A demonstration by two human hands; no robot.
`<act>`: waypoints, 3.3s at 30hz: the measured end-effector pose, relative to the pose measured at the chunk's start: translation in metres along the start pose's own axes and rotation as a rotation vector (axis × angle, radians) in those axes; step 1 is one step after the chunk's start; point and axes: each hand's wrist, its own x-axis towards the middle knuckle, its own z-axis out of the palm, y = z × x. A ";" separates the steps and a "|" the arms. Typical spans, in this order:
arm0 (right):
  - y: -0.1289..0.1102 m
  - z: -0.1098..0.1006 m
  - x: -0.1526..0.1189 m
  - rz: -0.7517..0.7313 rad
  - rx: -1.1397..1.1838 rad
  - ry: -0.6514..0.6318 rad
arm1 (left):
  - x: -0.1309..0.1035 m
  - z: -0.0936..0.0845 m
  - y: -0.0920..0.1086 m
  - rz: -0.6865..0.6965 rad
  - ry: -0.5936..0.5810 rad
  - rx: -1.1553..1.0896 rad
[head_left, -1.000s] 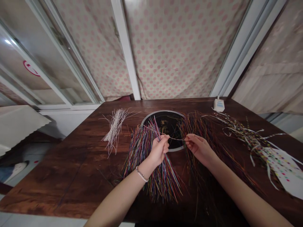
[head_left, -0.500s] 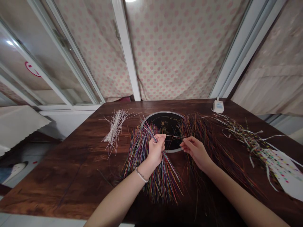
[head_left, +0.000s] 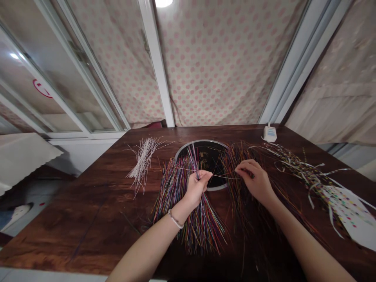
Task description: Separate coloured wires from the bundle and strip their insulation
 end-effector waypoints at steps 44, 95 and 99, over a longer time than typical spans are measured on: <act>-0.021 -0.014 0.001 0.107 0.291 -0.335 | 0.000 0.004 0.000 0.070 0.184 -0.069; 0.089 -0.095 0.012 0.448 0.007 0.562 | 0.006 -0.004 0.006 0.063 0.261 -0.275; 0.086 -0.101 0.012 0.413 -0.246 0.522 | 0.006 -0.004 0.005 0.047 0.226 -0.290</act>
